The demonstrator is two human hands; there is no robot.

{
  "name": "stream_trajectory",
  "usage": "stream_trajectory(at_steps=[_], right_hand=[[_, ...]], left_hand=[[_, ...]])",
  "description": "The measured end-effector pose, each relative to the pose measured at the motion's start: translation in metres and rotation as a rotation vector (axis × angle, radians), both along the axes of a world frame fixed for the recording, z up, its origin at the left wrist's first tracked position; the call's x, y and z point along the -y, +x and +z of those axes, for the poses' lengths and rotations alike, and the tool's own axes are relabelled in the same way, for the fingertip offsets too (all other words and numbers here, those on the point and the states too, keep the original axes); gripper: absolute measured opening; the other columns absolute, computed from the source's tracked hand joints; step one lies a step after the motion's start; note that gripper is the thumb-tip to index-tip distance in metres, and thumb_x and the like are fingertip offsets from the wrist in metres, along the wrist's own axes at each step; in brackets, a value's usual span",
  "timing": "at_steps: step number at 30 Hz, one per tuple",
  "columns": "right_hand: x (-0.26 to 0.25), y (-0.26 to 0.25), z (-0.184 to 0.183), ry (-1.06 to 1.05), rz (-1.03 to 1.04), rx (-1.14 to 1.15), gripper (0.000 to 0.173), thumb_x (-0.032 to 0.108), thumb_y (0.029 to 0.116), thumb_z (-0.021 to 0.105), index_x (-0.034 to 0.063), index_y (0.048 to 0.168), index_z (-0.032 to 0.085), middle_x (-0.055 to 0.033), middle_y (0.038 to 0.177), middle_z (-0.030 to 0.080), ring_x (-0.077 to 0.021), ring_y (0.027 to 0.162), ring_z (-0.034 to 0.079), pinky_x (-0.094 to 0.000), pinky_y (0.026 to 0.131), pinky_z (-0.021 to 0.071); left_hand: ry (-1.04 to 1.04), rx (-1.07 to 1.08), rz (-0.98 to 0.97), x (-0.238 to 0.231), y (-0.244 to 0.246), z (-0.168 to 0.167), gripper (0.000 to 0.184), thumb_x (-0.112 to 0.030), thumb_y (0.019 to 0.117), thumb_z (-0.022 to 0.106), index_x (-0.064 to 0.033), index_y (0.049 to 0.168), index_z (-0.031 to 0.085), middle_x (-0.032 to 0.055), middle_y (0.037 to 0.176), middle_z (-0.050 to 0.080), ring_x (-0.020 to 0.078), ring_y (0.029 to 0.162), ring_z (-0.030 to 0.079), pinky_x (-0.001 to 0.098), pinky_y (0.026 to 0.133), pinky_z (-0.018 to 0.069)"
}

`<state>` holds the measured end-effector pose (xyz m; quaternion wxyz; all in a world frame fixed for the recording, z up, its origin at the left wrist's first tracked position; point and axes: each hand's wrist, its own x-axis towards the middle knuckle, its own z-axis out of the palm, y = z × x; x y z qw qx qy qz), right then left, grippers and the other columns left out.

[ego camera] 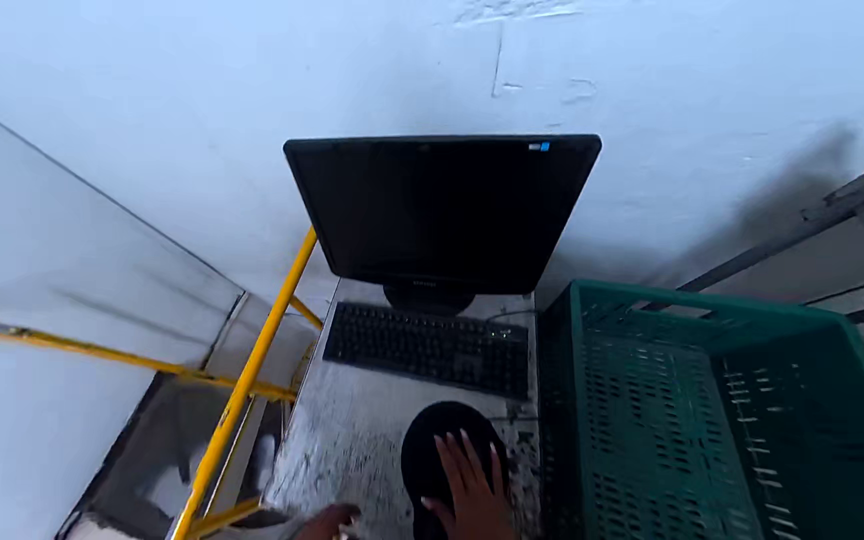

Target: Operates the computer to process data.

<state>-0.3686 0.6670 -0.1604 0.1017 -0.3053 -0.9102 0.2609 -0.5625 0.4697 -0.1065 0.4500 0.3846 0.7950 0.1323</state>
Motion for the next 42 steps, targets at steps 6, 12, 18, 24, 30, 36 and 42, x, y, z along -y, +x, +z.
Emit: stream_trajectory(at_steps=[6, 12, 18, 24, 30, 36, 42], right_hand=[[0.02, -0.018, -0.032, -0.172, -0.326, 0.039, 0.071, 0.045, 0.0939, 0.069, 0.0087, 0.152, 0.049, -0.0361, 0.159, 0.03, -0.0532, 0.149, 0.026, -0.074, 0.118, 0.0153], [0.033, -0.024, -0.07, 0.006, -0.472, -0.055, 0.051, 0.026, 0.0989, 0.061, 0.0039, 0.145, 0.057, -0.0416, 0.151, 0.038, -0.0565, 0.141, 0.039, -0.0659, 0.118, 0.0289], [0.039, -0.025, -0.078, 0.118, -0.483, -0.123, 0.051, 0.025, 0.0995, 0.059, 0.0043, 0.146, 0.056, -0.0391, 0.152, 0.038, -0.0531, 0.142, 0.04, -0.0564, 0.119, 0.0344], [0.037, -0.022, -0.081, 0.16, -0.421, -0.147, 0.056, 0.029, 0.0971, 0.065, 0.0121, 0.149, 0.054, -0.0315, 0.159, 0.035, -0.0471, 0.141, 0.045, -0.0528, 0.112, 0.0454], [0.04, -0.017, -0.088, 0.287, -0.466, -0.15, 0.049, 0.028, 0.0921, 0.068, 0.0128, 0.139, 0.065, -0.0298, 0.153, 0.044, -0.0463, 0.132, 0.056, -0.0532, 0.102, 0.0532], [0.039, -0.022, -0.088, 0.302, -0.454, -0.095, 0.047, 0.033, 0.0988, 0.06, 0.0163, 0.143, 0.062, -0.0283, 0.156, 0.042, -0.0458, 0.135, 0.053, -0.0539, 0.104, 0.0516], [0.041, -0.021, -0.091, 0.349, -0.488, -0.088, 0.045, 0.03, 0.0954, 0.061, 0.0146, 0.137, 0.067, -0.0279, 0.151, 0.048, -0.0439, 0.129, 0.058, -0.0511, 0.099, 0.055]], left_hand=[[0.323, -0.661, 0.147, -0.059, -0.121, -0.091, 0.061, -0.013, 0.0945, 0.061, 0.006, 0.15, 0.043, 0.0317, 0.154, 0.041, 0.0491, 0.14, 0.044, 0.0615, 0.114, 0.0382], [0.483, -0.897, 0.201, -0.074, -0.142, -0.151, 0.071, -0.045, 0.1035, 0.034, 0.0048, 0.154, 0.04, 0.0253, 0.157, 0.042, 0.0442, 0.146, 0.04, 0.0571, 0.121, 0.0293], [0.603, -0.944, 0.187, -0.076, -0.143, -0.157, 0.065, -0.042, 0.1034, 0.033, -0.0031, 0.155, 0.043, 0.0182, 0.157, 0.045, 0.0428, 0.144, 0.044, 0.0612, 0.117, 0.0328], [0.611, -0.901, 0.198, -0.075, -0.144, -0.157, 0.065, -0.039, 0.1021, 0.034, -0.0078, 0.159, 0.038, 0.0159, 0.162, 0.039, 0.0438, 0.147, 0.039, 0.0629, 0.119, 0.0286], [0.59, -0.832, 0.174, -0.082, -0.148, -0.154, 0.064, -0.034, 0.1016, 0.036, -0.011, 0.161, 0.034, 0.0126, 0.165, 0.034, 0.0387, 0.151, 0.034, 0.059, 0.123, 0.0238], [0.543, -0.832, 0.205, -0.088, -0.149, -0.154, 0.063, -0.039, 0.1035, 0.035, -0.012, 0.161, 0.034, 0.011, 0.166, 0.032, 0.0374, 0.152, 0.032, 0.0582, 0.123, 0.0229], [0.581, -0.853, 0.238, -0.091, -0.149, -0.16, 0.063, -0.038, 0.1024, 0.035, -0.0111, 0.159, 0.038, 0.0122, 0.164, 0.036, 0.039, 0.15, 0.036, 0.0597, 0.122, 0.0242]])
